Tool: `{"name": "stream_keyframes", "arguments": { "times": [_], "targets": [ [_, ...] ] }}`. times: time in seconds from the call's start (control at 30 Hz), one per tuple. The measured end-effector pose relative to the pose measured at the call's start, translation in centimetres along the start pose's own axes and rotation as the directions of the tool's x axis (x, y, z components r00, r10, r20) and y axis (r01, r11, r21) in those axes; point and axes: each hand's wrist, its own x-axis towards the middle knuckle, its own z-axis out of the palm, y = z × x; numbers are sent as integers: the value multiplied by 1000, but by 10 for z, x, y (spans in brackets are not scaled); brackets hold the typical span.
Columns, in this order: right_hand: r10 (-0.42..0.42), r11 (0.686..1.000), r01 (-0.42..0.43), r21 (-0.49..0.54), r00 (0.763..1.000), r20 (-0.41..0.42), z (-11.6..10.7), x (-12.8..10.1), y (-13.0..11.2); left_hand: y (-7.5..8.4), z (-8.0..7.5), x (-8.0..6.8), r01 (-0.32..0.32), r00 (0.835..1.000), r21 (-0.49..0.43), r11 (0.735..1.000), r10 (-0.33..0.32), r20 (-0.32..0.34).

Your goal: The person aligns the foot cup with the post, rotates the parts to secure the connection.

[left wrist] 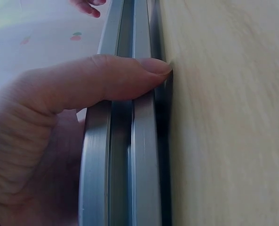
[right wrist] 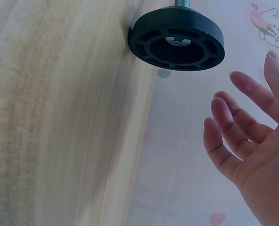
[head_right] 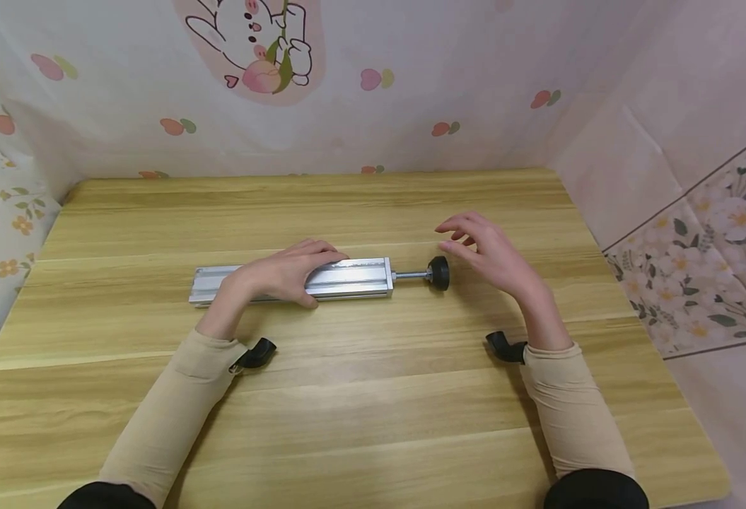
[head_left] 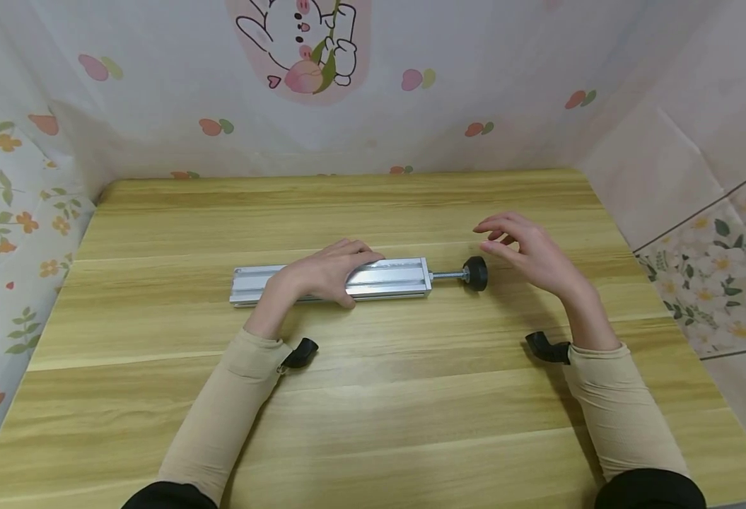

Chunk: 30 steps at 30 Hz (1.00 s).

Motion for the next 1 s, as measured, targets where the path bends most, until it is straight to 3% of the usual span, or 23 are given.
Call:
{"name": "stream_keyframes", "arguments": {
  "times": [0.5, 0.83, 1.0],
  "targets": [
    [-8, 1000, 9, 29, 999, -46, 3, 4, -5, 3, 4, 1, 0, 1000, 35, 999, 0, -17],
    [-53, 998, 54, 16, 997, -59, 2, 8, -15, 9, 4, -5, 38, 999, 75, 996, -36, -24],
    [-90, 996, 89, -13, 994, -63, 6, 7, -23, 13, 5, -9, 6, 997, 103, 995, 2, -71]
  ]
}}
